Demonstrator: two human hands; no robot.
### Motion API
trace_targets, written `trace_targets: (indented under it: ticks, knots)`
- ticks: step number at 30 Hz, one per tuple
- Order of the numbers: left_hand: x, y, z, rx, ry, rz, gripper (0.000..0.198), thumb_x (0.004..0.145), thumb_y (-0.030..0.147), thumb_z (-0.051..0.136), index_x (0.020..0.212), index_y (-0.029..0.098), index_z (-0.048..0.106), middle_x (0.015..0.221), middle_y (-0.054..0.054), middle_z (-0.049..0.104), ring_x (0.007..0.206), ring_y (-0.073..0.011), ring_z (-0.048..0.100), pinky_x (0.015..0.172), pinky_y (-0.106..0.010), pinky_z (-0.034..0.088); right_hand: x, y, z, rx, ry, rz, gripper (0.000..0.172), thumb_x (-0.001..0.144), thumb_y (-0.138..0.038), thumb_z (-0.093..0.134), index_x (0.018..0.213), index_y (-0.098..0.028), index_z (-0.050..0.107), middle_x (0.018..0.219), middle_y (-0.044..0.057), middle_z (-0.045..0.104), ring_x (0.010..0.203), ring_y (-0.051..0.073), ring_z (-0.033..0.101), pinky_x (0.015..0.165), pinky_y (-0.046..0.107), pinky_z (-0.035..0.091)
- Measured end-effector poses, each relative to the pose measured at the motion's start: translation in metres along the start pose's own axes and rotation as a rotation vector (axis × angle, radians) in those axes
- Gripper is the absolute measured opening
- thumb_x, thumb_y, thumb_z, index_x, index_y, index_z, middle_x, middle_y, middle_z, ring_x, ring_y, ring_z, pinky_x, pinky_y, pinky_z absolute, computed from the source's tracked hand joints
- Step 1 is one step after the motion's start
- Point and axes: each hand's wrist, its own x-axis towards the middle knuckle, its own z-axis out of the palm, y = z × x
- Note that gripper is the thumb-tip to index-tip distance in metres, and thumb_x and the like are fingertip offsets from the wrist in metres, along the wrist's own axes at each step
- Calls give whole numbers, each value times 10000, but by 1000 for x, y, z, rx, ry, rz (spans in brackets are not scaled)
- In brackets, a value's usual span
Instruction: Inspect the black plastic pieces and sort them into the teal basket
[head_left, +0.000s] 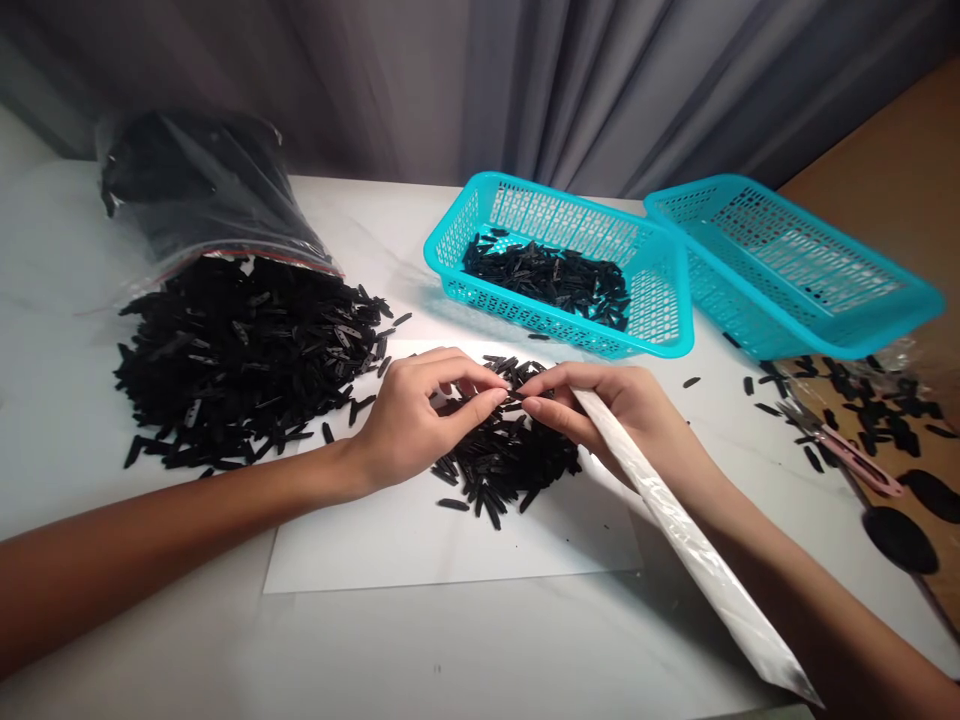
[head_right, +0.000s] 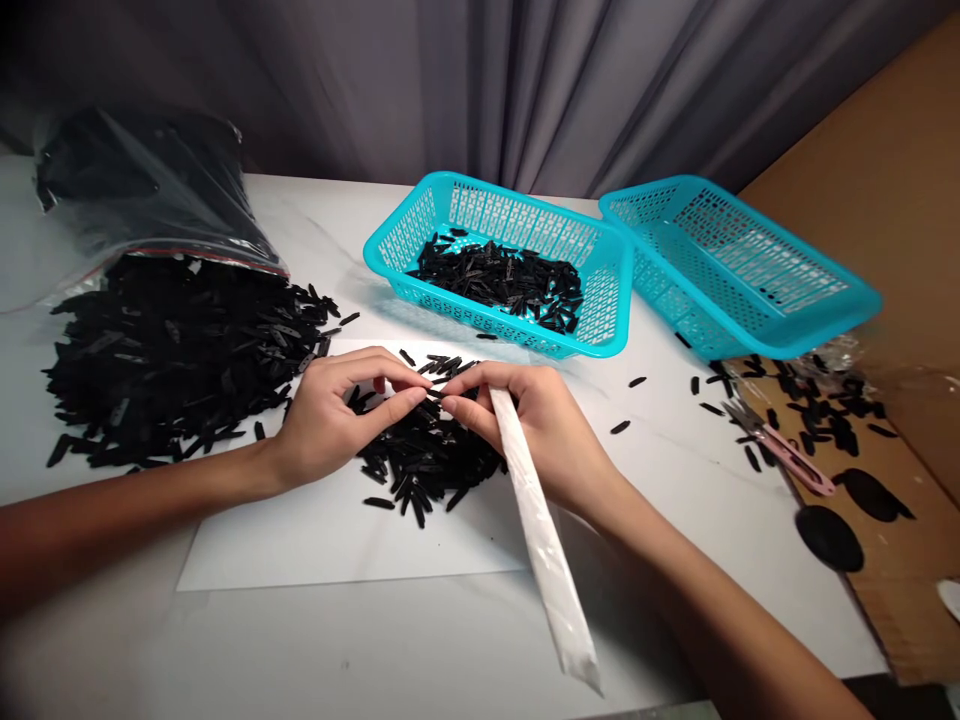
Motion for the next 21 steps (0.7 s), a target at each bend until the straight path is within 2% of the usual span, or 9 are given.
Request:
trace_targets:
  ticks: [9,15,21]
  knots:
    - [-1,-2,0,-15,-6,34,57,851,168,722,900,166,751,832,-36,728,727,-119,639,600,-226,490,-1,4,-1,25,12,-18,211,876,-378,696,913,-172,724,556,-52,454,509,109,398,504,250,328]
    - [-1,-2,0,-15,-11,30,56,859,193,724,905,174,750,839,-35,728,716,-118,632,594,-228,492,-1,4,-1,24,8,-11,234,860,-406,722,913,-178,729,575,-40,491,520,113,414,508,252,331]
    - [-1,-1,-1,-23,-11,27,51,870,210,716,894,174,743,826,-31,725,698,-116,618,591,-232,490,-3,6,-3,13,0,-9,261,878,-437,698,896,-179,731,609,-27,515,519,101,366,486,244,290]
